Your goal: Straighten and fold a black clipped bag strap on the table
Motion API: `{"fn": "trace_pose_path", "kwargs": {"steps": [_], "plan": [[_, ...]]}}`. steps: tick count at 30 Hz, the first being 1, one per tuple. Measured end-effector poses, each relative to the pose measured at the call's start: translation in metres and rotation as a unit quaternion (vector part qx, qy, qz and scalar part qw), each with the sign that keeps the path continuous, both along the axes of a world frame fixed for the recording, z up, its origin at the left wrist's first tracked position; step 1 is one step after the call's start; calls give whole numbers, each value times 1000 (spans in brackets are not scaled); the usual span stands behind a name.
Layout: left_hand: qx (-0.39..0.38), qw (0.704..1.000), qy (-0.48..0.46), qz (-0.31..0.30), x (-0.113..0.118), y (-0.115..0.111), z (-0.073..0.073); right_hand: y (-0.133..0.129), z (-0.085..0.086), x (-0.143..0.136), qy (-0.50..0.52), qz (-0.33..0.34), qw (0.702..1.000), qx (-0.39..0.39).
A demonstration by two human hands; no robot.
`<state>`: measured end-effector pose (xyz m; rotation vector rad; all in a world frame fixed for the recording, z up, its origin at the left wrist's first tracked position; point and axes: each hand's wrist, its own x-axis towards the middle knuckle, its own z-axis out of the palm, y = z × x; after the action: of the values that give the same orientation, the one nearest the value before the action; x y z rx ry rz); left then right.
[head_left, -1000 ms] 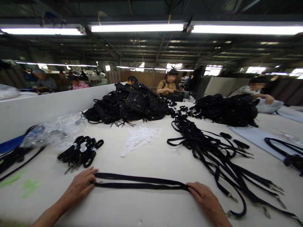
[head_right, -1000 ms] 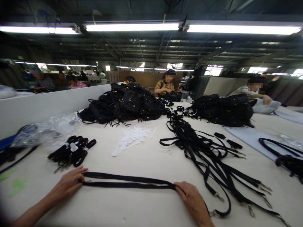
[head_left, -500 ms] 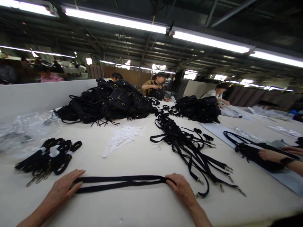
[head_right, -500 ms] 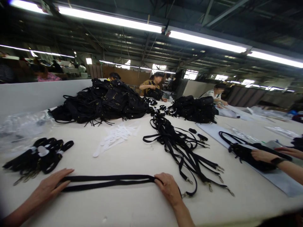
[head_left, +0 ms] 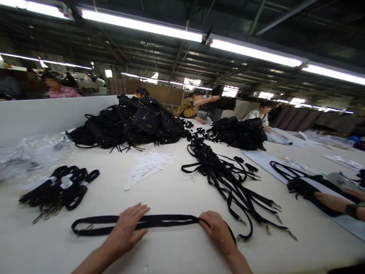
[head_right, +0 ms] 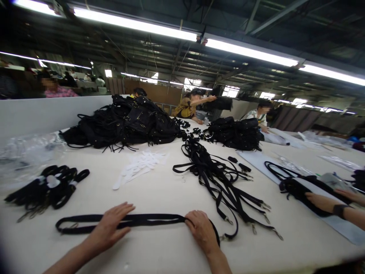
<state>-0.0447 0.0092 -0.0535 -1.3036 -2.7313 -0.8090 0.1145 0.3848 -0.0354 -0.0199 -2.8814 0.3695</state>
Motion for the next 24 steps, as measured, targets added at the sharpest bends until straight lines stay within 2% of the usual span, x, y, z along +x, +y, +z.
{"fn": "trace_pose_path", "kwargs": {"steps": [2,4,6,8,13,17,20,24], "plan": [[-19,998,-55,-33,17,49,7,1,-1,0,-2,0,1000,-8],[-20,996,-74,-41,26,85,10,1,-1,1,-4,0,1000,-17],[-4,996,-78,-46,29,106,9,0,0,3,-7,-4,1000,-26],[19,995,-88,-51,29,116,7,-2,1,4,-11,-11,999,-31],[44,992,-112,-33,26,116,1,-2,3,4,-20,-13,999,-36],[47,993,-110,-13,21,107,1,6,-5,1,-5,-6,999,-37],[44,994,-104,9,12,90,2,18,-18,-6,28,8,999,-25],[49,993,-98,53,4,54,4,32,-31,-14,66,21,998,0]]}}
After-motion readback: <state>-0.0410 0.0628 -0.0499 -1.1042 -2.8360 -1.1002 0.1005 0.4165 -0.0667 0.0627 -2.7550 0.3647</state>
